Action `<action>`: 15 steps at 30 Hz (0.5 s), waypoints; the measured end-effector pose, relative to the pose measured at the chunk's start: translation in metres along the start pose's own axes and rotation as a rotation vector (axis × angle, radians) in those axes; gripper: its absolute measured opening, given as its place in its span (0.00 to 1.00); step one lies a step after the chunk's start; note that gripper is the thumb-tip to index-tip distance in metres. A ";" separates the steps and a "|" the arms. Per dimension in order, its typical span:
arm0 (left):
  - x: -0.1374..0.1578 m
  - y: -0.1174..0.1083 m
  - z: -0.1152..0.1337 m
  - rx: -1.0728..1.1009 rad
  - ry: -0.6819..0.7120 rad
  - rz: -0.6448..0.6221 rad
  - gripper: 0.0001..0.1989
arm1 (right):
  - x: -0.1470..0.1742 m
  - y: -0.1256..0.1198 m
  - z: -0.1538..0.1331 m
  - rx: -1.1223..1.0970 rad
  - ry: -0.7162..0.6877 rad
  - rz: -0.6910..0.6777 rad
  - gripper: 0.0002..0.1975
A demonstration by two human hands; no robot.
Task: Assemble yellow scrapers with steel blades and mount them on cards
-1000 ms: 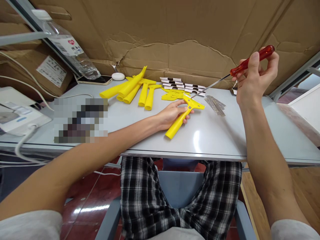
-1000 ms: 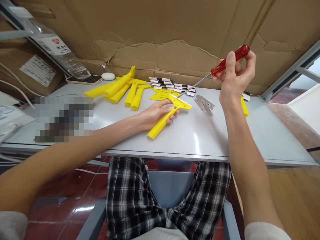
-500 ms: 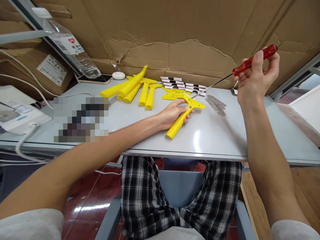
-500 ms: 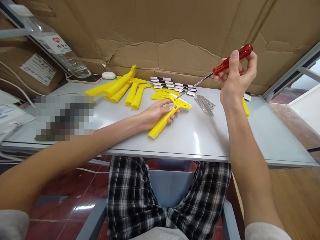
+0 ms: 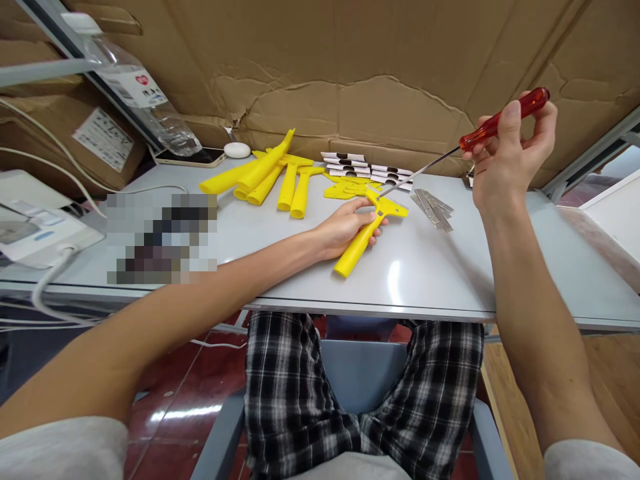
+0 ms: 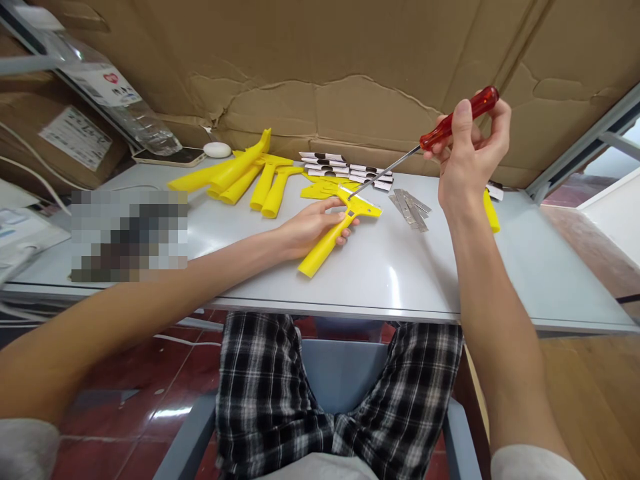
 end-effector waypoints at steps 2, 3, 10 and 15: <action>0.001 0.001 0.000 -0.004 0.001 0.001 0.12 | 0.002 0.001 -0.002 -0.010 -0.002 0.010 0.51; 0.001 0.001 0.000 -0.004 0.000 0.003 0.12 | 0.003 0.002 -0.003 -0.014 -0.004 0.016 0.51; 0.003 0.002 0.002 -0.006 -0.002 0.030 0.10 | 0.011 0.005 -0.017 -0.005 -0.074 0.032 0.45; 0.005 0.003 0.002 -0.039 0.040 0.067 0.11 | 0.017 0.012 -0.035 0.015 -0.139 -0.019 0.42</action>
Point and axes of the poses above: each hand's wrist, its own x-axis away from the middle knuckle, its own y-axis out of the palm, z = x × y, the point moved 9 cm from there along -x, towards the middle knuckle, and after that the axes turned 7 degrees about x, right-handed, at the moved point
